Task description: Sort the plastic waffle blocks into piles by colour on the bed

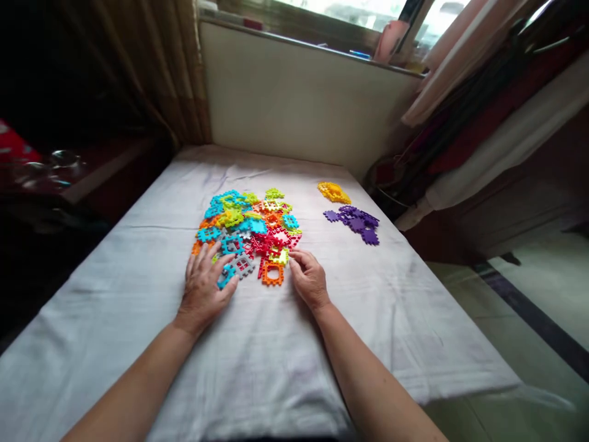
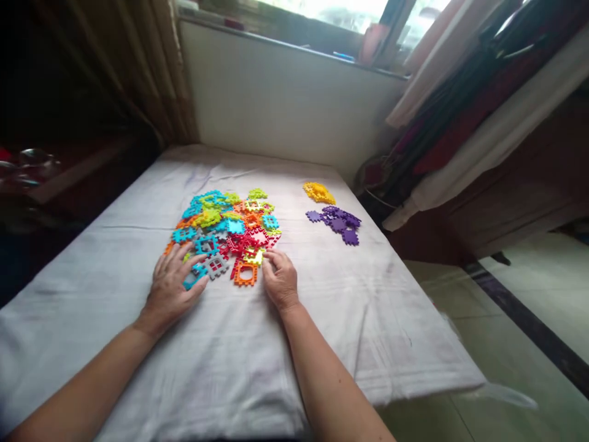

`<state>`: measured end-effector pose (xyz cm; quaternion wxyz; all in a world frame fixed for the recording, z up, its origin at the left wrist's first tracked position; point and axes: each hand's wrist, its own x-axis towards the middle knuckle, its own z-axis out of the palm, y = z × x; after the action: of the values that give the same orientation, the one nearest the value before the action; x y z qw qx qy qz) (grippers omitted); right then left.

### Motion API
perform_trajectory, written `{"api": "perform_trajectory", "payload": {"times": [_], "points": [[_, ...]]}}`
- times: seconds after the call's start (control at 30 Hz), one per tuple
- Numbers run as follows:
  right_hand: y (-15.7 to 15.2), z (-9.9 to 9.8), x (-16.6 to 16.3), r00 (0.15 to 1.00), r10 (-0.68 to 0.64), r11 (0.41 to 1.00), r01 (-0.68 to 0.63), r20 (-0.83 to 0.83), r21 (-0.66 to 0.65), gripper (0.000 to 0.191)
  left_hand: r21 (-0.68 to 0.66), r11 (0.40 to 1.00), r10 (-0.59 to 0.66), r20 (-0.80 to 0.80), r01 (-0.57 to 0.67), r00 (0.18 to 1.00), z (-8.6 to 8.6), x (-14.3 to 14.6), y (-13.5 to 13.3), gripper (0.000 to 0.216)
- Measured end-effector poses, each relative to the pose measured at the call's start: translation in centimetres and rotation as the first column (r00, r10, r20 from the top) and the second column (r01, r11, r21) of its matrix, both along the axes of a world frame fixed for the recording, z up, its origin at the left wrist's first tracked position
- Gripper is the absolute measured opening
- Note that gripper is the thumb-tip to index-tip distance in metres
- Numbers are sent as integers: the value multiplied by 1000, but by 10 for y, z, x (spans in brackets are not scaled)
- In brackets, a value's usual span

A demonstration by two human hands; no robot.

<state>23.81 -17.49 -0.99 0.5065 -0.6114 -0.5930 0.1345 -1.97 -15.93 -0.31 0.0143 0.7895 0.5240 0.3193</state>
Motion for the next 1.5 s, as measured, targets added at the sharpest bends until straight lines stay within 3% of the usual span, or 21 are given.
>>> {"api": "perform_trajectory", "payload": {"times": [0.27, 0.43, 0.53, 0.67, 0.8, 0.87, 1.03, 1.13, 1.23, 1.37, 1.5], "points": [[-18, 13, -11, 946, 104, 995, -99, 308, -31, 11, 4, 999, -45, -144, 46, 989, 9, 9, -7, 29], [-27, 17, -14, 884, 166, 986, -161, 438, -49, 15, 46, 995, -80, -164, 89, 983, 10, 8, -6, 23], [-29, 17, -16, 857, 183, 982, -182, 482, -48, 7, 14, 986, -159, -168, 163, 973, 11, 7, -7, 21], [-32, 17, -22, 838, 222, 970, -243, 499, -23, 10, -17, 965, -260, -164, 261, 952, 13, 6, -9, 19], [-26, 16, -27, 842, 254, 954, -300, 475, 21, 13, -20, 958, -286, -126, 286, 950, 13, 3, -8, 21], [-16, 18, -24, 862, 230, 961, -274, 453, 34, 16, -3, 959, -282, -107, 284, 953, 13, 3, -8, 25], [21, 25, -10, 870, 73, 997, -53, 488, -56, 32, -13, 927, -371, -190, 375, 909, 12, 8, -10, 48], [35, 25, -8, 848, 102, 990, -37, 520, -133, 45, -61, 903, -427, -230, 425, 875, 12, 11, -12, 44], [39, 22, -12, 850, 146, 982, -65, 506, -175, 43, -68, 907, -420, -223, 416, 880, 13, 12, -13, 38], [36, 18, -14, 872, 110, 991, -60, 477, -119, 36, -65, 918, -397, -196, 392, 897, 18, 12, -15, 29], [28, 12, 4, 913, -36, 999, 40, 407, -1, 38, -46, 951, -309, -164, 306, 937, 20, 10, -15, 26]]}}
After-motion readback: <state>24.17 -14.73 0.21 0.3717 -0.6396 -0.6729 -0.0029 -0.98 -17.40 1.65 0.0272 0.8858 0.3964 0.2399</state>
